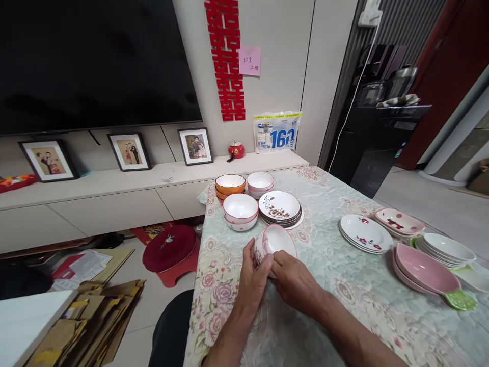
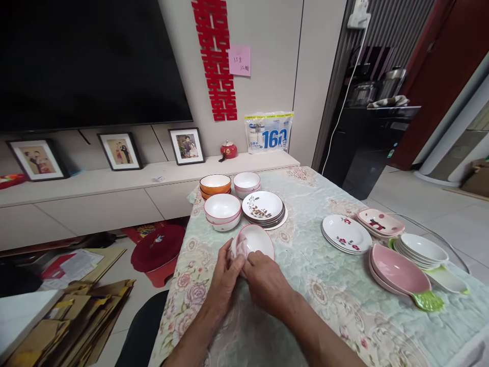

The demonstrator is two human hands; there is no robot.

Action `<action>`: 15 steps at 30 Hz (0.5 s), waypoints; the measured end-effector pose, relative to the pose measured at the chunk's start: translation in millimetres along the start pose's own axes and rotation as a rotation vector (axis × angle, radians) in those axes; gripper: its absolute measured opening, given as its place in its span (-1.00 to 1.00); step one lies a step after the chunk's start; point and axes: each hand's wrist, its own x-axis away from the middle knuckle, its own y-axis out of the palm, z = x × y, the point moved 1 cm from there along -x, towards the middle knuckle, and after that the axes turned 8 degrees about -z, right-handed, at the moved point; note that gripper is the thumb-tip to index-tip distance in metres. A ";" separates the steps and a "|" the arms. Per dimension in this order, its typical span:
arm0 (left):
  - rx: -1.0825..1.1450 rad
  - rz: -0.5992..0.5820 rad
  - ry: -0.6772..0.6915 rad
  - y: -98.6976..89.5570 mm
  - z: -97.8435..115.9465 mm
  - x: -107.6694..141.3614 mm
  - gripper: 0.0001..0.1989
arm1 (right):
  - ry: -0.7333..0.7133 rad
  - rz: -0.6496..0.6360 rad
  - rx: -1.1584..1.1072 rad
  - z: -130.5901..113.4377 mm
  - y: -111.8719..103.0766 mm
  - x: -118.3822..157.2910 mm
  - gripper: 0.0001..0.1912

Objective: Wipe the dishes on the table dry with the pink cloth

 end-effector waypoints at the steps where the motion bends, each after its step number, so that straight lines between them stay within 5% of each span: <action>1: -0.008 -0.047 -0.007 0.8 0.4 1.7 -0.28 | 0.006 0.045 -0.075 0.0 2.5 -1.0 -0.81; 4: -0.049 -0.089 0.016 1.0 1.8 4.0 -0.37 | -0.003 0.110 -0.255 -0.3 3.0 -3.8 -0.94; 6: -0.065 -0.055 0.040 -0.9 1.6 2.4 -0.44 | -0.055 0.049 -0.259 -0.7 -2.6 -4.1 -0.86; 10: -0.008 -0.015 0.030 -5.9 -2.3 -4.5 -0.49 | -0.044 -0.105 0.030 0.1 -16.1 -1.1 -0.72; 15: 0.050 -0.004 0.006 -6.2 -6.2 -4.2 -0.40 | 0.034 -0.092 0.135 -1.0 -10.1 -0.2 -0.67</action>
